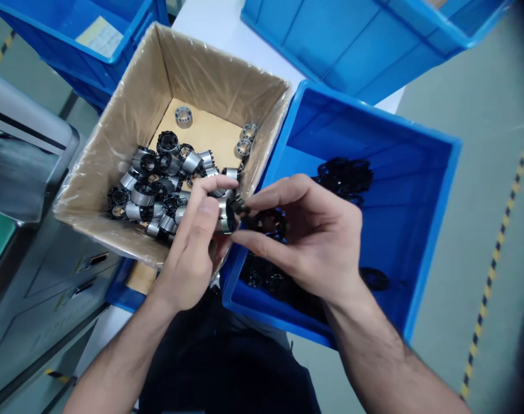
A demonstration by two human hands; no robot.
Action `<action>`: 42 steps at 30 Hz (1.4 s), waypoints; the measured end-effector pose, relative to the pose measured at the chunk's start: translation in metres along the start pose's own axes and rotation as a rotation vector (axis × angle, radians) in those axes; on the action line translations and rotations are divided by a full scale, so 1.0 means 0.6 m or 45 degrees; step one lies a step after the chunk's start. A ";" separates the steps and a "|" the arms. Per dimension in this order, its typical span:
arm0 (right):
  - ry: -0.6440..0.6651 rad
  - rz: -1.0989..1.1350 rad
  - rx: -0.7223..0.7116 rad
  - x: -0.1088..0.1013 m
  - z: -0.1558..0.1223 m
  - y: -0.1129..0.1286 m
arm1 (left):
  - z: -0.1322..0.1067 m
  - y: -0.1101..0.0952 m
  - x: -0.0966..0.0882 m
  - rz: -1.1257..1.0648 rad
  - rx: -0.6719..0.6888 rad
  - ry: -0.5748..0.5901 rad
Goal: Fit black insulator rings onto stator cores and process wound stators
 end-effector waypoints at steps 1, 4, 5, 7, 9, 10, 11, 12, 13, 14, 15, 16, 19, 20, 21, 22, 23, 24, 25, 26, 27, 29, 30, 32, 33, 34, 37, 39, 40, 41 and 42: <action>0.060 0.038 0.002 0.001 -0.002 0.002 | 0.000 0.000 0.001 0.016 0.006 -0.015; 0.132 0.100 -0.011 -0.006 -0.004 -0.002 | -0.001 -0.001 0.002 0.032 -0.002 -0.028; 0.125 0.109 -0.009 -0.008 -0.004 -0.003 | -0.001 -0.002 0.003 0.035 -0.005 -0.029; 0.111 0.123 0.010 -0.009 -0.006 -0.005 | -0.001 -0.003 0.004 0.046 -0.006 -0.029; 0.099 0.141 0.048 -0.007 -0.009 -0.004 | -0.001 -0.004 0.005 0.049 0.003 -0.021; 0.096 0.151 0.068 -0.005 -0.009 -0.003 | -0.002 -0.004 0.005 0.045 0.009 -0.014; 0.094 0.166 0.088 -0.004 -0.010 -0.002 | -0.002 -0.005 0.005 0.039 0.013 -0.009; 0.088 0.186 0.107 -0.002 -0.009 0.000 | -0.002 -0.006 0.005 0.036 0.016 -0.006; 0.080 0.210 0.127 0.000 -0.009 0.002 | -0.002 -0.006 0.005 0.037 0.017 -0.006; 0.070 0.237 0.148 0.001 -0.008 0.003 | -0.002 -0.006 0.005 0.042 0.020 -0.011; 0.063 0.264 0.170 0.003 -0.006 0.005 | -0.002 -0.006 0.005 0.048 0.023 -0.020; 0.058 0.293 0.188 0.004 -0.004 0.006 | -0.002 -0.005 0.005 0.053 0.027 -0.031; 0.065 0.365 0.240 0.008 0.000 0.007 | -0.002 -0.004 0.005 0.068 0.030 -0.059; 0.068 0.387 0.259 0.009 0.001 0.006 | -0.002 -0.004 0.006 0.066 0.031 -0.058; 0.070 0.409 0.278 0.010 0.001 0.004 | -0.003 -0.004 0.007 0.062 0.033 -0.055; 0.070 0.428 0.299 0.010 0.002 0.002 | -0.003 -0.005 0.008 0.058 0.037 -0.052; 0.070 0.446 0.321 0.011 0.003 0.000 | -0.004 -0.006 0.010 0.057 0.047 -0.048; 0.068 0.463 0.336 0.011 0.003 -0.003 | -0.004 -0.008 0.011 0.062 0.059 -0.041; 0.067 0.476 0.345 0.010 0.003 -0.005 | -0.005 -0.010 0.012 0.072 0.066 -0.028; 0.069 0.484 0.347 0.010 0.003 -0.006 | -0.005 -0.011 0.012 0.086 0.072 -0.007; 0.075 0.482 0.345 0.009 0.002 -0.008 | -0.005 -0.012 0.012 0.097 0.079 0.020; 0.092 0.434 0.311 0.007 0.000 -0.008 | -0.003 -0.012 0.009 0.102 0.088 0.052; 0.101 0.381 0.281 0.006 -0.002 -0.008 | -0.002 -0.011 0.007 0.098 0.089 0.049; 0.105 0.233 0.177 0.003 -0.006 -0.007 | 0.002 -0.007 0.002 0.082 0.085 0.016; 0.097 0.154 0.106 0.002 -0.008 -0.007 | 0.003 -0.006 0.000 0.072 0.068 -0.001; 0.082 0.091 0.028 0.001 -0.010 -0.006 | 0.004 -0.004 -0.001 0.062 0.051 -0.012; 0.032 0.031 -0.077 0.002 -0.011 -0.005 | 0.001 -0.003 0.002 0.022 0.050 -0.028; 0.012 0.075 -0.003 0.005 -0.008 -0.004 | -0.002 -0.005 0.006 0.008 0.094 -0.070; 0.008 0.112 0.038 0.006 -0.007 -0.003 | -0.004 -0.006 0.007 0.019 0.107 -0.092; 0.005 0.150 0.071 0.008 -0.006 -0.002 | -0.005 -0.007 0.008 0.056 0.092 -0.098; -0.001 0.190 0.085 0.009 -0.005 -0.002 | -0.006 -0.006 0.008 0.092 0.072 -0.094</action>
Point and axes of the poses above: each hand's wrist, its own z-axis towards the middle knuckle, its own x-axis out of the palm, y = z × x, the point moved 1 cm from there along z, towards the middle knuckle, and after that the axes turned 7 degrees about -z, right-handed, at the moved point
